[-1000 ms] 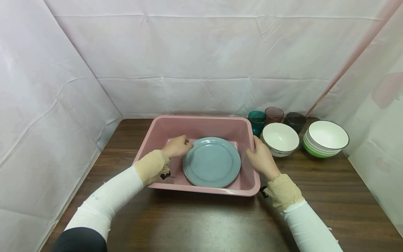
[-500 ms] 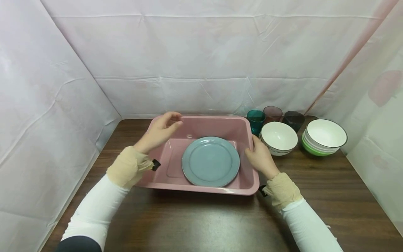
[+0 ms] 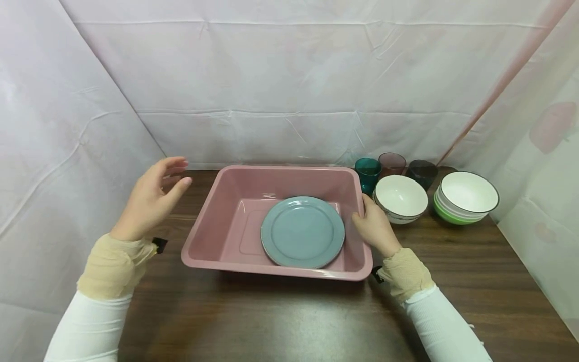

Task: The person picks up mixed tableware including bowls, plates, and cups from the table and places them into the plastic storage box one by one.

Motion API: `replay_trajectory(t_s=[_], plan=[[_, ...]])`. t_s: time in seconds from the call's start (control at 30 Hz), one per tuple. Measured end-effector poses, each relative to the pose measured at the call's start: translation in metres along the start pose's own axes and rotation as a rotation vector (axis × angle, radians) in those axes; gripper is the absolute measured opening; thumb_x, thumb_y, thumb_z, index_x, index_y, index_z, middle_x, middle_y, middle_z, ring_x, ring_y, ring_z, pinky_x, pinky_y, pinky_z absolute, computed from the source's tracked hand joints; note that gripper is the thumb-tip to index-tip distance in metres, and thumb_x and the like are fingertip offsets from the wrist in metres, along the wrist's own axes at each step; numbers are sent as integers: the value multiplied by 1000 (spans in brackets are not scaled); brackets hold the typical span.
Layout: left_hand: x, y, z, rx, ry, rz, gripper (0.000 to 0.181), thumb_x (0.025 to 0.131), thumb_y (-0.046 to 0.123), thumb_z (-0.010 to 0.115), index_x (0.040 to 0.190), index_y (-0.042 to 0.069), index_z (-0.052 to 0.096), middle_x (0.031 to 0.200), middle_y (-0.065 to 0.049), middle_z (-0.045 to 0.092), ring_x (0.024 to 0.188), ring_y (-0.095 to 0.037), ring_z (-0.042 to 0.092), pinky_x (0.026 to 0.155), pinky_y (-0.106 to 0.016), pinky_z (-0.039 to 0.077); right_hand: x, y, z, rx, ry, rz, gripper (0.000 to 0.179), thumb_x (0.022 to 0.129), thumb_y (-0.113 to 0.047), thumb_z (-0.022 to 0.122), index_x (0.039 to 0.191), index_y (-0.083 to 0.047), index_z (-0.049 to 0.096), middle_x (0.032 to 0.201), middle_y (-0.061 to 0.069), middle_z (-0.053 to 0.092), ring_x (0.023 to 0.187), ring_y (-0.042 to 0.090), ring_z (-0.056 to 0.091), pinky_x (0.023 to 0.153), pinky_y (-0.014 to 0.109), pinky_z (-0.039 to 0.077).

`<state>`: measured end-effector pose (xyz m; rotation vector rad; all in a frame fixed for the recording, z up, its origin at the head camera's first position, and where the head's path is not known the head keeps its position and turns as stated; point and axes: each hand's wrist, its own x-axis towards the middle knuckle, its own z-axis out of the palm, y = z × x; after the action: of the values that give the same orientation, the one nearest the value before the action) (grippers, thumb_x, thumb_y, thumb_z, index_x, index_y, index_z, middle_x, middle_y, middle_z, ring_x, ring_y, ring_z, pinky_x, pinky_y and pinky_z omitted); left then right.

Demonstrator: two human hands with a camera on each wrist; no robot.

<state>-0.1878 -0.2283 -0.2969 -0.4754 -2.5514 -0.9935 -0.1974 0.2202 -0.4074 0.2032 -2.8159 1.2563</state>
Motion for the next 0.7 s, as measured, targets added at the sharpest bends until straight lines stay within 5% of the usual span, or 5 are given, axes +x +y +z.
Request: replay_trajectory(t_s=[0.23, 0.47, 0.7], plan=[[-28, -44, 4, 152, 11, -60, 43, 100, 24, 54, 134, -2, 49, 132, -21, 56, 116, -40, 56, 93, -54, 46, 0, 0, 0, -12, 7, -7, 56, 94, -4, 47, 146, 9, 33, 129, 35, 55, 113, 44, 59, 91, 56, 50], [-39, -72, 31, 15, -86, -232, 52, 101, 35, 51, 138, -2, 46, 130, -23, 59, 118, -39, 57, 95, -54, 48, -1, 1, 1, 3, 6, 5, 57, 94, -4, 48, 147, 8, 32, 131, 34, 54, 115, 44, 58, 92, 56, 49], [-43, -72, 59, -44, -173, -378, 56, 98, 37, 56, 138, -2, 48, 117, -21, 67, 99, -31, 67, 83, -42, 54, 0, -2, 0, 17, -8, 19, 57, 94, -4, 47, 147, 9, 31, 132, 34, 53, 114, 44, 58, 91, 56, 50]])
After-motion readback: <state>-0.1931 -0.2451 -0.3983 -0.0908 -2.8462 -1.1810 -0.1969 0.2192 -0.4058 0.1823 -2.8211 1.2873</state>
